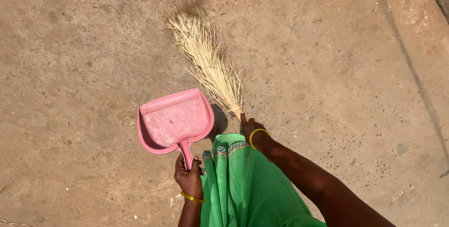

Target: The person sweeps debris from a concrete ground using a bundle of dried grass and a pink dustpan, moving across the outdoor area.

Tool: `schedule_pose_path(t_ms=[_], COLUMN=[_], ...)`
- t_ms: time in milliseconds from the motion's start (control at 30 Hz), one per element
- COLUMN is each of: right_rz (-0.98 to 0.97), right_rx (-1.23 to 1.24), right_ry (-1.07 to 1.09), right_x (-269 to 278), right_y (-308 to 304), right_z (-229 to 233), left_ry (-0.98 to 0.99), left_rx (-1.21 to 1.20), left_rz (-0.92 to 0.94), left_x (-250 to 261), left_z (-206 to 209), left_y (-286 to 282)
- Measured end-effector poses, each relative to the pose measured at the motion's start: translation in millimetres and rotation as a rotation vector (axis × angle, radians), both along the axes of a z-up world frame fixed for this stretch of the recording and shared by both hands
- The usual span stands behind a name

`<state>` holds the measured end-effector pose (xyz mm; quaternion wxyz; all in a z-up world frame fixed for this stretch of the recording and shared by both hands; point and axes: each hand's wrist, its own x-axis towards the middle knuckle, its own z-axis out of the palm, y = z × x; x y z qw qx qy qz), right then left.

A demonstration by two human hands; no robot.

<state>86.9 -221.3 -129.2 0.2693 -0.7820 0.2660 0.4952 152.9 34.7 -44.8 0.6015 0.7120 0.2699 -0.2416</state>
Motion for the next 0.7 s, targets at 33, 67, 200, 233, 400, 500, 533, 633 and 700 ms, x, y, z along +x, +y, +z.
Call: schedule_pose_path(t_ms=[33, 67, 200, 233, 400, 500, 533, 633, 700], right_rz=[0.374, 0.193, 0.285, 0.324, 0.024, -0.243, -0.447, -0.714, -1.036], right_rx=[-0.350, 0.119, 0.278, 0.280, 0.026, -0.272, -0.273, -0.428, -0.354], right_ry=[-0.423, -0.204, -0.238, -0.272, -0.088, -0.111, -0.067, -0.192, -0.305], right_x=[-19.2, -30.3, -25.2, -21.4, -36.3, -49.8, -51.0, -34.4, -5.2], right_y=[33.9, 51.8, 54.8, 46.5, -31.7, -94.7, -120.3, -192.8, -241.8], right_z=[8.5, 13.3, 32.4, 35.8, 51.0, 45.5, 40.3, 24.3, 17.7], left_ry=[-0.016, -0.022, -0.035, -0.040, -0.032, -0.021, -0.014, -0.004, -0.001], left_rx=[0.005, 0.011, -0.037, -0.046, -0.059, -0.074, -0.076, -0.072, -0.056], left_rz=[-0.009, -0.021, -0.005, -0.002, -0.016, -0.040, -0.038, -0.039, -0.028], left_x=[4.1, 4.0, 15.9, 18.1, 19.4, 14.6, 12.3, 4.9, 0.7], left_z=[0.8, 2.5, 4.5, 5.1, 12.0, 8.2, 6.3, -3.1, -8.5], left_y=[-2.6, -2.4, -7.0, -10.0, -19.4, -16.6, -13.3, -0.8, 13.7])
